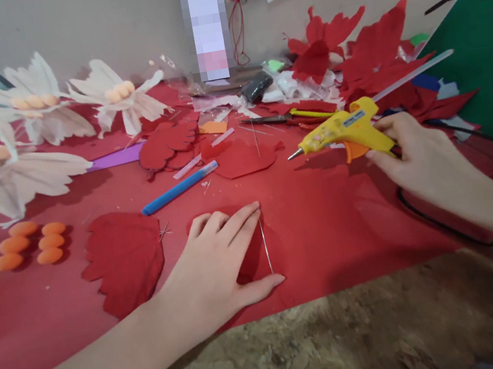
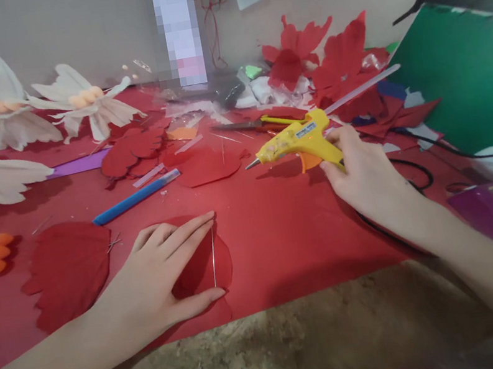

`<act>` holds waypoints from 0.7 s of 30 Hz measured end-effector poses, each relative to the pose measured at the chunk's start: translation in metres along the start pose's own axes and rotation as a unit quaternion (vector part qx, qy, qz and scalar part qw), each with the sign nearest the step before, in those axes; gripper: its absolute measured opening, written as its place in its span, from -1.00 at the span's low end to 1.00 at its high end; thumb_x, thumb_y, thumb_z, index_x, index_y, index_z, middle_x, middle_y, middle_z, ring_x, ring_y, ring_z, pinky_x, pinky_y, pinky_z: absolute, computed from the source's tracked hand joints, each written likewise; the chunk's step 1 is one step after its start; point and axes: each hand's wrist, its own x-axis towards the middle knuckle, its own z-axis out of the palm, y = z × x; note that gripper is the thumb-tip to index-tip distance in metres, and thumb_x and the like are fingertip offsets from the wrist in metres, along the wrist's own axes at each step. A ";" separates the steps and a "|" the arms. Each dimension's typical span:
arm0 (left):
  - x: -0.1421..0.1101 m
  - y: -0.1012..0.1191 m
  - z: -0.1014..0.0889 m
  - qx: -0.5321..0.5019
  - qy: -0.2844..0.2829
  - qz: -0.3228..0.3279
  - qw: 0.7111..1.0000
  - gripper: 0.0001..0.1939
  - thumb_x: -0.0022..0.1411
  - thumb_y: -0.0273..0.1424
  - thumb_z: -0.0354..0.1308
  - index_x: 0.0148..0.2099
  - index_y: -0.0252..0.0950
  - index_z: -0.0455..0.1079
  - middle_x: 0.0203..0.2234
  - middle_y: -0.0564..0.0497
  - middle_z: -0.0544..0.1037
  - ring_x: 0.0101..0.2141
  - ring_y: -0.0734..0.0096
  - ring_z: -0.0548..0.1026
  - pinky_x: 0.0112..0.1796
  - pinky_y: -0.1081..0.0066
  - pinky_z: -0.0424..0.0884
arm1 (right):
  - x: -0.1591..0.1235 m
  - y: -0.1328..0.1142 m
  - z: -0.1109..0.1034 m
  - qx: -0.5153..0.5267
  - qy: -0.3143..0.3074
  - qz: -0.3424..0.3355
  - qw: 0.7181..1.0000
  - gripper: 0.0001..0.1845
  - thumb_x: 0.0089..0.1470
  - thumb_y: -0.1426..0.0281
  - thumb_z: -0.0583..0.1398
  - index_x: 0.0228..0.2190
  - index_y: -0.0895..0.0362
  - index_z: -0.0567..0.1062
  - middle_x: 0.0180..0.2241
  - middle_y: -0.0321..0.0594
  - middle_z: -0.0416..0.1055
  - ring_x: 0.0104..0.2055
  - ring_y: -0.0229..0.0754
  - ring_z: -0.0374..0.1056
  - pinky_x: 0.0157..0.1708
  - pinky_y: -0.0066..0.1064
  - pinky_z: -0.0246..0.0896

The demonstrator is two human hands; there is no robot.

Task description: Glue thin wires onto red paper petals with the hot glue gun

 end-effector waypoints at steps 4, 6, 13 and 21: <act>-0.002 -0.001 0.003 0.004 0.017 0.005 1.000 -0.32 0.20 0.01 -0.07 0.13 -0.46 0.17 0.10 -0.13 0.32 -0.17 0.17 0.30 -0.11 0.21 0.14 | -0.002 -0.013 -0.011 0.034 -0.032 0.091 0.995 -0.44 -0.26 0.17 -0.02 -0.19 0.18 0.30 -0.23 0.08 0.40 -0.28 0.07 0.36 -0.31 -0.11 0.24; -0.003 0.000 0.003 0.002 0.018 0.003 1.000 -0.31 0.19 0.01 -0.05 0.15 -0.45 0.14 0.09 -0.13 0.33 -0.16 0.17 0.31 -0.11 0.22 0.14 | -0.003 -0.015 -0.014 0.035 -0.031 0.077 0.996 -0.38 -0.25 0.07 -0.03 -0.18 0.17 0.32 -0.23 0.04 0.41 -0.31 0.05 0.36 -0.35 -0.14 0.23; 0.000 0.004 -0.002 -0.004 0.006 -0.033 0.999 -0.20 0.12 0.01 0.04 0.18 -0.51 0.03 -0.14 -0.17 0.45 -0.22 0.16 0.34 -0.15 0.23 0.20 | -0.014 -0.031 -0.016 0.027 0.017 -0.050 0.998 -0.05 -0.40 -0.39 -0.06 -0.27 0.14 0.37 -0.42 -0.11 0.38 -0.55 -0.15 0.25 -0.60 -0.30 0.14; 0.003 0.006 -0.007 -0.009 -0.016 -0.031 0.999 -0.17 0.08 0.08 0.03 0.14 -0.55 0.15 -0.19 -0.20 0.47 -0.25 0.11 0.33 -0.16 0.20 0.24 | -0.028 -0.044 -0.004 -0.015 0.036 -0.232 0.972 -0.51 0.04 -0.08 -0.08 -0.36 0.07 0.29 -0.43 -0.13 0.38 -0.42 -0.07 0.36 -0.62 -0.31 0.13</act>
